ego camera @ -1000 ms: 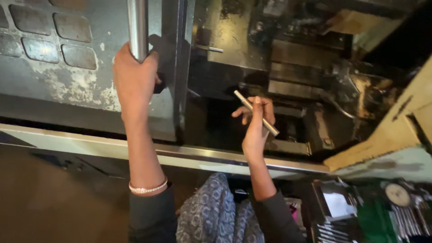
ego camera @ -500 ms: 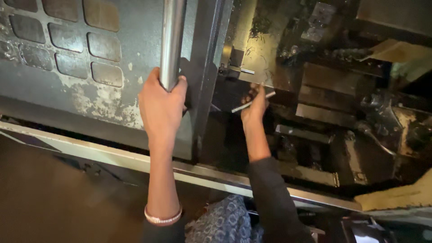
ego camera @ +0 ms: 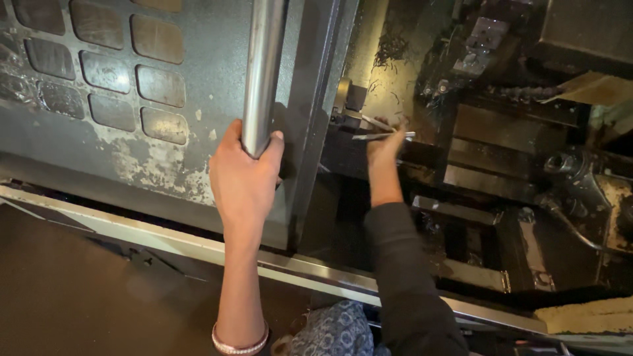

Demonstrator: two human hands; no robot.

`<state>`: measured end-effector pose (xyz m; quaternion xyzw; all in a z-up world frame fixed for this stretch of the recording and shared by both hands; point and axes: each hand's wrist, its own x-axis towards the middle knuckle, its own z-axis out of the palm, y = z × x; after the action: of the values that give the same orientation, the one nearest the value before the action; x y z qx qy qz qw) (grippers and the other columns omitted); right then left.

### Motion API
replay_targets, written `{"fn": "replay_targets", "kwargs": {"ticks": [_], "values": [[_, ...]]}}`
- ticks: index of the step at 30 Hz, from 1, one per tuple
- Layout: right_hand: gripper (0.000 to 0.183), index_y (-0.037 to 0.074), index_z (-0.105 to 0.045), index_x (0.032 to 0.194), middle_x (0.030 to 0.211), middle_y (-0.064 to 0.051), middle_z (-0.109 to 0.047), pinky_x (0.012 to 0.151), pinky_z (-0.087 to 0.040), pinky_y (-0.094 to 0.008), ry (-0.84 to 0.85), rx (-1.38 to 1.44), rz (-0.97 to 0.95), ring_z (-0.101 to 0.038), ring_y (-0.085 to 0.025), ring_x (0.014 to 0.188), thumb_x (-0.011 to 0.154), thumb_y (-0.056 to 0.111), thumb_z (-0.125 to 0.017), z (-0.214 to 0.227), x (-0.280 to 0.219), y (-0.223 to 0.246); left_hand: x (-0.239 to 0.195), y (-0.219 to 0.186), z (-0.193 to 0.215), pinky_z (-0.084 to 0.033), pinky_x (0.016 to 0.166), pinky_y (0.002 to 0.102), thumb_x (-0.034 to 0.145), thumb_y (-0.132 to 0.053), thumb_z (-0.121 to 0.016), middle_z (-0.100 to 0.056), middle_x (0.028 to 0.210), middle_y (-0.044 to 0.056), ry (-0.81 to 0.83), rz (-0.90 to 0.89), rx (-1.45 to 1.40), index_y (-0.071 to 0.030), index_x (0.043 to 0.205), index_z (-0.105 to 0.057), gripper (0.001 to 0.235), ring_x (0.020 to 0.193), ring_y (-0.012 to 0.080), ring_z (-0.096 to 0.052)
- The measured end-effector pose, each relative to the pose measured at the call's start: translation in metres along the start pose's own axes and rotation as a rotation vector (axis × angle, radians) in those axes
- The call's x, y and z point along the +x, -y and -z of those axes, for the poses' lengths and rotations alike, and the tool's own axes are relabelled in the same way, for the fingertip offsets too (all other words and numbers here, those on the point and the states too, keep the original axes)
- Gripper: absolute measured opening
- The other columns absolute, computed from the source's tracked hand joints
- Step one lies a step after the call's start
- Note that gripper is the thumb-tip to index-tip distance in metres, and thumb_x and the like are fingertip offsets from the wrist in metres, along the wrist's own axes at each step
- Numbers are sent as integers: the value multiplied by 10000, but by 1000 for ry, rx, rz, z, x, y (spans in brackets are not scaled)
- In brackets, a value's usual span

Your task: The person retrieves metal rods from a machine, measures them with a caliper, and places them into a green bin. The person repeats this process for multiple rods, ensuring each is measured before storage.

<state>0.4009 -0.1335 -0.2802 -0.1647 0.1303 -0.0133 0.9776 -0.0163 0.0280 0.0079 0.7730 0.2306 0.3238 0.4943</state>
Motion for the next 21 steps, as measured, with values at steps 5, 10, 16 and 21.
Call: {"fn": "replay_targets", "kwargs": {"ticks": [5,10,16,21], "values": [[761,120,-631,1179,820,-47,-601,587,-423,-372,-157,-416,83,-529,-191,660,916,815,-462,-19,-24,34,0,-1,-1,-529,514,349,862,-313,-719,-654,589,79,-14,-16,-9,-53,946,-656,281,470,187,-678],[621,82,-593,1178,871,-129,-662,635,-507,-419,31,-368,59,-610,-257,653,963,662,-537,-19,-24,16,-2,-1,0,-524,503,349,868,-304,-719,-635,582,78,-3,-8,-44,-51,935,-650,270,467,170,-657],[483,111,-611,1190,906,-116,-684,699,-516,-440,170,-217,-128,-633,-279,736,995,551,-567,2,17,-9,-3,-3,1,-515,503,339,872,-319,-737,-631,567,71,-15,-21,-33,-34,899,-644,302,465,164,-651],[570,109,-591,1173,969,-59,-577,728,-436,-436,88,-840,-135,-527,-236,827,1007,654,-595,8,29,-13,-3,-2,1,-515,480,335,858,-326,-735,-631,570,64,-13,5,-49,-49,912,-651,295,454,161,-646]]}}
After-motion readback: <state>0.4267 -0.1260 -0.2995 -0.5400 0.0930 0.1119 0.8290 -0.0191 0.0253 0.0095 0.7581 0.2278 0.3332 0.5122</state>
